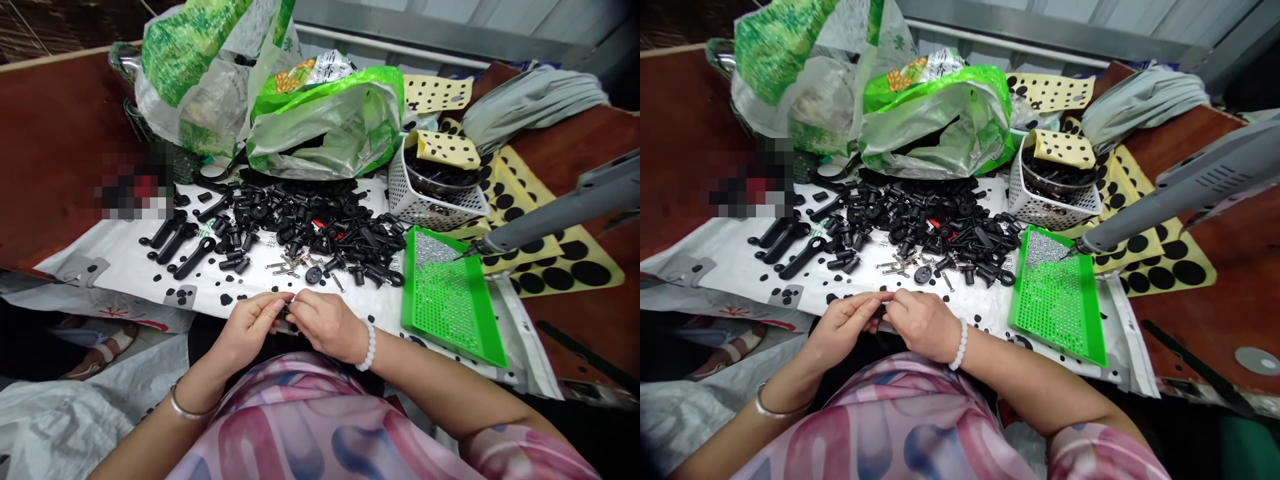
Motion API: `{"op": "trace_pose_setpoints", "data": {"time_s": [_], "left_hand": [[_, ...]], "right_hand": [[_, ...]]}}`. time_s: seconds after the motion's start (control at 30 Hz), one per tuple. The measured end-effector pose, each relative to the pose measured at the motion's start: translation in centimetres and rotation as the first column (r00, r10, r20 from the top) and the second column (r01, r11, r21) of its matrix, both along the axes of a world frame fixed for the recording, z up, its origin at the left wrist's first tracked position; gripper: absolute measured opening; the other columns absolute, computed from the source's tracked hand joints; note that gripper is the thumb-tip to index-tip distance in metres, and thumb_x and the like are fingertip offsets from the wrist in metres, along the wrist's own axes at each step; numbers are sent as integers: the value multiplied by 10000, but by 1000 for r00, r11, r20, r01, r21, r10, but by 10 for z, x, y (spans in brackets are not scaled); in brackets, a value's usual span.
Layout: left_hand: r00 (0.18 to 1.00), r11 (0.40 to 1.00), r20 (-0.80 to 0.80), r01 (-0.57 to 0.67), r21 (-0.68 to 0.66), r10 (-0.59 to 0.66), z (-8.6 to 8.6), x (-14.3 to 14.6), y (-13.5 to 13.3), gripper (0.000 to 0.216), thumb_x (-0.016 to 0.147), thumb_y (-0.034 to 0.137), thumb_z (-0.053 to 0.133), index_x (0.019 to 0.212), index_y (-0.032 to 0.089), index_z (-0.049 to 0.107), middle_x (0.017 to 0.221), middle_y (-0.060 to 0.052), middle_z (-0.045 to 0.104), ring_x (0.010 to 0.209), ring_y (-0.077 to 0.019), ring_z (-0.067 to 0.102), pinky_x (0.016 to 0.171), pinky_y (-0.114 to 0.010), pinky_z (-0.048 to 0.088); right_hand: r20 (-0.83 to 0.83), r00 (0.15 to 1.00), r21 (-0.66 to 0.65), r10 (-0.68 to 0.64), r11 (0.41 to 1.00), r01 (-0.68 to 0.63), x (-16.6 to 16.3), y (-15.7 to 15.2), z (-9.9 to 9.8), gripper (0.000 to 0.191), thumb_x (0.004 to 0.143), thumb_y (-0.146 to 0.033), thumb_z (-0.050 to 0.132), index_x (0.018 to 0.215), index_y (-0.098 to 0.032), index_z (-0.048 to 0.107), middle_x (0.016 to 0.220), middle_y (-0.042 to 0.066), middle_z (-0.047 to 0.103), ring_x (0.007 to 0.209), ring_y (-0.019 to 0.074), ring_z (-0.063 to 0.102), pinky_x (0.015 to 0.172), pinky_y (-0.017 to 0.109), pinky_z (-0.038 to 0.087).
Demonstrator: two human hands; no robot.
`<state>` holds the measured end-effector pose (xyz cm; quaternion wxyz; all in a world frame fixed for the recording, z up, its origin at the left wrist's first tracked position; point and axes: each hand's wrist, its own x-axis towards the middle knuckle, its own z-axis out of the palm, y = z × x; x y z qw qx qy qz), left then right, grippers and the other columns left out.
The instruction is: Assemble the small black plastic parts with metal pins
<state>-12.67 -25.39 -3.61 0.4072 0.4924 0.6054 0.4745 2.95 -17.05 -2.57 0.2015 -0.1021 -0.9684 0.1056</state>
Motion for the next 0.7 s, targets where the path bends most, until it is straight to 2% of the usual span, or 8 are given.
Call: {"op": "trace_pose_setpoints", "data": {"time_s": [0.1, 0.2, 0.27, 0.33, 0.4, 0.53, 0.63, 0.7], "left_hand": [[994, 992, 107, 2, -126, 11, 4, 3, -1, 385, 850, 388, 461, 1004, 107, 674, 555, -12, 589, 459, -96, 510, 442, -204, 441], [998, 997, 14, -63, -42, 63, 5, 6, -3, 351, 854, 353, 464, 1011, 113, 668, 678, -34, 619, 527, -95, 533, 508, -213, 468], [990, 994, -116, -70, 82, 80, 3, 8, -4, 321, 865, 316, 455, 1010, 124, 668, 712, -37, 610, 564, -98, 536, 545, -220, 468], [965, 978, -243, -44, 206, 95, -1, 8, -5, 299, 878, 271, 440, 1028, 133, 658, 686, -24, 577, 585, -103, 530, 561, -220, 457], [936, 951, -331, -13, 309, 121, -5, 8, -6, 292, 886, 220, 426, 1074, 138, 633, 675, -15, 549, 611, -107, 524, 575, -217, 448], [899, 901, -412, 49, 432, 149, -13, 7, -8, 317, 886, 140, 413, 1159, 149, 574, 735, -22, 545, 663, -109, 518, 606, -216, 440], [895, 883, -427, 95, 460, 126, -15, 5, -8, 341, 884, 122, 417, 1200, 163, 540, 781, -32, 548, 709, -116, 524, 641, -224, 446], [904, 885, -417, 115, 452, 96, -15, 4, -8, 349, 887, 122, 417, 1214, 175, 527, 793, -30, 544, 719, -114, 527, 645, -220, 449]], "right_hand": [[-10, 1000, -3, 3, 1000, -3, 0, -3, 1, 302, 935, -210, 327, 735, -145, 543, 702, 48, 508, 589, 132, 464, 533, 242, 381], [-99, 994, -299, -37, 954, 5, -1, -5, 1, 273, 923, -223, 353, 736, -147, 536, 689, 42, 509, 621, 132, 482, 578, 242, 410], [-142, 986, -521, -87, 853, 1, -2, -6, 1, 250, 902, -221, 394, 703, -153, 528, 660, 23, 499, 630, 123, 483, 610, 241, 417], [-141, 978, -727, -151, 686, 1, -4, -8, 1, 254, 883, -239, 427, 660, -156, 515, 622, 1, 486, 600, 104, 472, 594, 229, 411], [-91, 975, -902, -204, 431, 6, -5, -11, 0, 272, 870, -293, 451, 644, -153, 512, 581, -20, 477, 514, 74, 439, 509, 202, 382], [21, 976, -998, -218, -57, 8, -8, -13, -3, 335, 784, -445, 558, 676, -128, 552, 534, -42, 490, 352, 19, 342, 342, 165, 228], [35, 975, -976, -221, -217, -14, -8, -12, -6, 370, 718, -477, 625, 661, -117, 567, 513, -43, 507, 316, 9, 336, 309, 158, 188], [44, 975, -971, -219, -240, -10, -8, -10, -7, 378, 718, -483, 625, 655, -115, 570, 503, -45, 508, 305, 6, 333, 297, 154, 182]]}}
